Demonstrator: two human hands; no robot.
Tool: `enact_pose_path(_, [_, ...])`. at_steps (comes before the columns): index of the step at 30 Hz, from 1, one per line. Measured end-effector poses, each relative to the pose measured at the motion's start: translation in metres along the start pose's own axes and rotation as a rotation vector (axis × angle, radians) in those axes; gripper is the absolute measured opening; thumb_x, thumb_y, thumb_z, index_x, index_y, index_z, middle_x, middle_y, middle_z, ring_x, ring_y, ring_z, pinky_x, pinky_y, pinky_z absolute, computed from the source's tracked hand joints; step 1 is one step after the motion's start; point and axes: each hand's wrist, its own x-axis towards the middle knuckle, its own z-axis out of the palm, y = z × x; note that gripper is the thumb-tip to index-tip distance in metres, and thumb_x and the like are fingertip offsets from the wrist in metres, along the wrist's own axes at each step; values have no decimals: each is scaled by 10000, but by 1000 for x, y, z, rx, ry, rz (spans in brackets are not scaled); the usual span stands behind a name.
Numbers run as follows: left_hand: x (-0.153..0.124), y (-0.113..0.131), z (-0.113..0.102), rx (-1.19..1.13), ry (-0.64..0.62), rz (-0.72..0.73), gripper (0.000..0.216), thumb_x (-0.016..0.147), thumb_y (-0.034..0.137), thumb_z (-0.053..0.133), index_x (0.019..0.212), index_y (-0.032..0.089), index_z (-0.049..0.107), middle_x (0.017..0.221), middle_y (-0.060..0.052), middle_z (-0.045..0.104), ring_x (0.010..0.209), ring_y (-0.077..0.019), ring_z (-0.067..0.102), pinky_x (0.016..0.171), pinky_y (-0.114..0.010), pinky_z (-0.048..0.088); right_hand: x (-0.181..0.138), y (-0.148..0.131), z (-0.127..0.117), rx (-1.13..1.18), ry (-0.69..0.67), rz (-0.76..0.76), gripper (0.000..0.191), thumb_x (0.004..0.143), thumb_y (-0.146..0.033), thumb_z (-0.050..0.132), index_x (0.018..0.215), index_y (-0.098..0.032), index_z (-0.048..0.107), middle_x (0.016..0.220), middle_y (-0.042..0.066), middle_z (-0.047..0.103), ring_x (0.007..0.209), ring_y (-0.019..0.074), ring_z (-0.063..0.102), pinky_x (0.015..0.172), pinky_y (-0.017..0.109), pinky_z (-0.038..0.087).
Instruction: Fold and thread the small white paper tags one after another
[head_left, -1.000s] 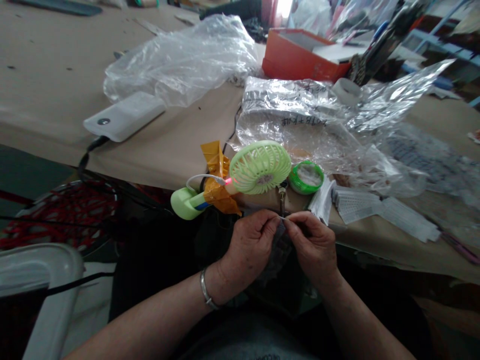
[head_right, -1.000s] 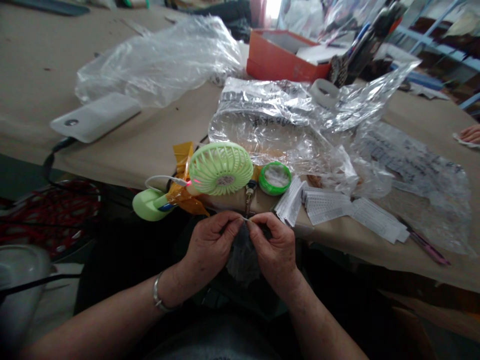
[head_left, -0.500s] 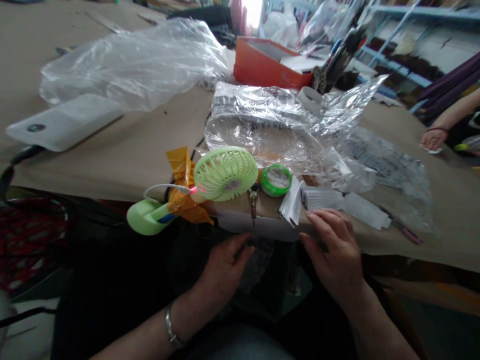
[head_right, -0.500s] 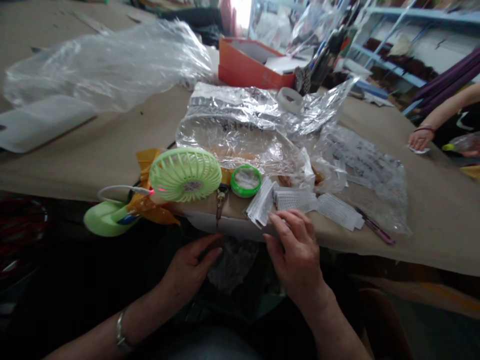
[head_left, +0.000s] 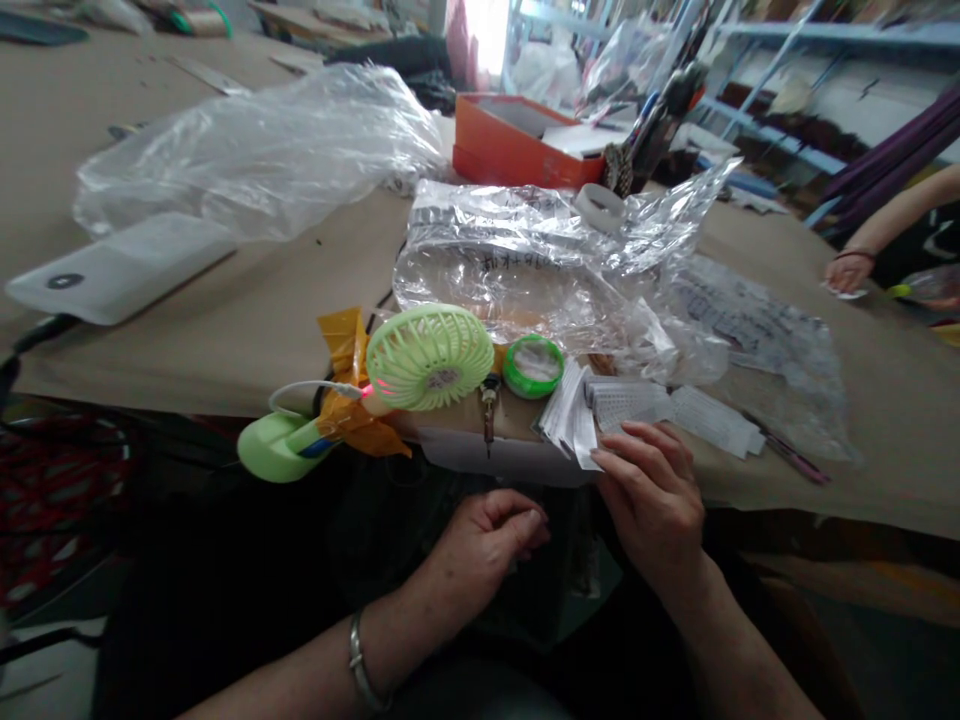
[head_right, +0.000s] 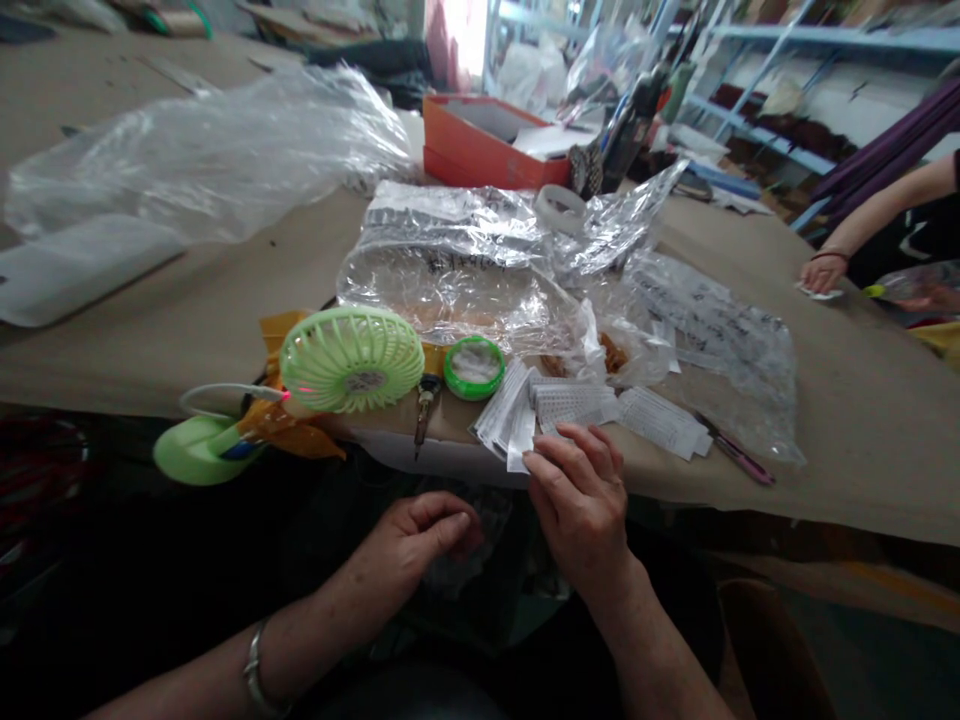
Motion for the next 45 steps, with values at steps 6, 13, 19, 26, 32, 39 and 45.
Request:
enact_pose_path(6, [6, 10, 27, -712, -197, -207, 275, 851, 355, 555, 915, 111, 664, 827, -85, 677, 677, -135, 626, 637, -258, 495, -24, -36, -15, 164, -102, -69, 137, 819, -97, 598, 928, -163, 648, 1015, 75, 655, 1098, 262, 524, 975, 486, 410])
enact_pose_path(13, [11, 9, 38, -533, -22, -259, 137, 805, 234, 625, 845, 103, 635, 687, -53, 656, 550, -117, 605, 538, -227, 497, -26, -18, -17, 128, -145, 6, 349, 849, -113, 538, 1197, -141, 528, 1104, 106, 610, 1141, 255, 493, 959, 436, 449])
enact_pose_path(19, [4, 4, 34, -358, -16, -290, 202, 844, 284, 578, 896, 91, 612, 685, -63, 667, 532, -121, 617, 535, -232, 504, -13, 19, -6, -247, -222, 178, 378, 864, -283, 550, 1216, -146, 544, 1171, 139, 590, 1138, 327, 478, 942, 524, 415])
enact_pose_path(26, [5, 7, 30, -344, -27, -314, 186, 853, 251, 538, 876, 84, 614, 697, -70, 667, 526, -124, 612, 548, -250, 507, -23, 31, -4, -34, -20, 194, 139, 867, -180, 550, 939, -206, 666, 958, 67, 674, 983, 225, 589, 889, 424, 477])
enact_pose_path(32, [2, 22, 33, -467, -110, -327, 177, 832, 220, 544, 853, 83, 652, 716, -85, 674, 547, -128, 607, 561, -257, 499, -26, -8, -17, 272, 14, 99, 210, 823, -85, 580, 960, -225, 655, 988, 58, 667, 1047, 229, 603, 870, 431, 512])
enact_pose_path(39, [0, 14, 34, -616, -114, -249, 135, 725, 187, 655, 776, 67, 690, 715, -71, 664, 600, -110, 590, 548, -202, 415, -39, -45, -7, 329, -153, -116, 172, 859, -75, 548, 932, -172, 669, 941, 66, 704, 1075, 204, 607, 962, 431, 472])
enact_pose_path(45, [0, 8, 34, -603, -132, -241, 173, 690, 214, 715, 766, 65, 670, 696, -59, 643, 578, -99, 568, 519, -190, 393, -38, -45, -6, 363, -138, -126, 144, 852, -78, 569, 902, -169, 670, 909, 56, 705, 1059, 195, 608, 969, 419, 479])
